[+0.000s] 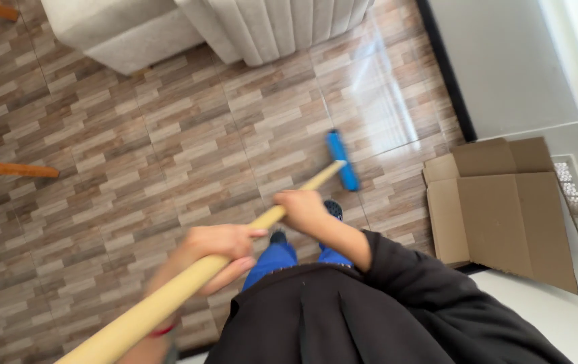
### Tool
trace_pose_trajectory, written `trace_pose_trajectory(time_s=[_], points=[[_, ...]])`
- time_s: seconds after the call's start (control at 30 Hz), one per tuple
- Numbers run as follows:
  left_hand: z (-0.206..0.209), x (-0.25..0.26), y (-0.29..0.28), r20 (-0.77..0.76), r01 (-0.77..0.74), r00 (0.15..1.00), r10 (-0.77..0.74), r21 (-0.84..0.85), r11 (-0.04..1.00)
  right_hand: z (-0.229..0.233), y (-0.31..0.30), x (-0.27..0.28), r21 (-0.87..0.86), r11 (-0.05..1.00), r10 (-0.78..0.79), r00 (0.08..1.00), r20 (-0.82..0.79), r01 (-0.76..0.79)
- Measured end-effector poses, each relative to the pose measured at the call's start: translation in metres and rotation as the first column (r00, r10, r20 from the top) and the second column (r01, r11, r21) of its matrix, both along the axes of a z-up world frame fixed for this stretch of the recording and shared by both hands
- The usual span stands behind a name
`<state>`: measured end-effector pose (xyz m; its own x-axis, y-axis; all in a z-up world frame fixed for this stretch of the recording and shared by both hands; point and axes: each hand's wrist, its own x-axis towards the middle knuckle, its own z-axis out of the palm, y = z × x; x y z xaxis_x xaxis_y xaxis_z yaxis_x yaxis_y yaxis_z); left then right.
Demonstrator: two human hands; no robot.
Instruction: The person moves chairs and a table to clear space, then uses a squeegee to clean the tiled floor.
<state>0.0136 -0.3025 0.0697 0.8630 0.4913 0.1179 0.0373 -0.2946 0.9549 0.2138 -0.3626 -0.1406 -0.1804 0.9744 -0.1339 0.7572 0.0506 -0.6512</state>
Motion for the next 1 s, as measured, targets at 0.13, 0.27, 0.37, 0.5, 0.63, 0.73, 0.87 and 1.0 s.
trace_pose_trajectory(time_s=[0.13,0.27,0.37,0.5,0.63,0.73,0.87,1.0], points=[[-0.143,0.029,-0.03,0.137,-0.038,0.99,0.041,-0.023,0.999,-0.142,-0.042,0.068,0.044,0.98,-0.201,0.969,0.141,0.196],[-0.234,0.014,-0.08,0.185,0.062,0.982,-0.033,-0.157,0.986,-0.23,-0.103,0.065,-0.162,0.968,-0.138,0.943,0.302,0.193],[-0.215,-0.055,-0.073,0.174,0.128,0.978,-0.115,-0.061,0.99,-0.219,-0.105,-0.012,-0.082,0.988,-0.109,0.969,0.221,0.13],[-0.108,-0.162,-0.048,0.011,0.129,0.991,-0.13,0.067,0.989,-0.146,-0.072,-0.154,-0.064,0.994,-0.089,0.995,0.048,0.092],[-0.039,-0.218,-0.051,-0.16,0.175,0.974,-0.161,0.074,0.982,-0.091,-0.061,-0.258,-0.074,0.997,0.009,0.995,-0.1,-0.017],[-0.023,-0.234,-0.072,-0.234,0.15,0.964,-0.126,0.089,0.985,-0.073,-0.077,-0.285,-0.012,0.999,0.045,0.975,-0.219,-0.048],[-0.001,-0.223,-0.083,-0.158,0.145,0.979,-0.132,0.077,0.986,-0.042,-0.099,-0.249,-0.042,0.999,0.01,0.988,-0.153,-0.017],[-0.072,-0.171,-0.099,0.048,0.2,0.977,-0.206,0.104,0.974,-0.082,-0.146,-0.147,-0.05,0.987,-0.151,0.987,0.046,0.154]])
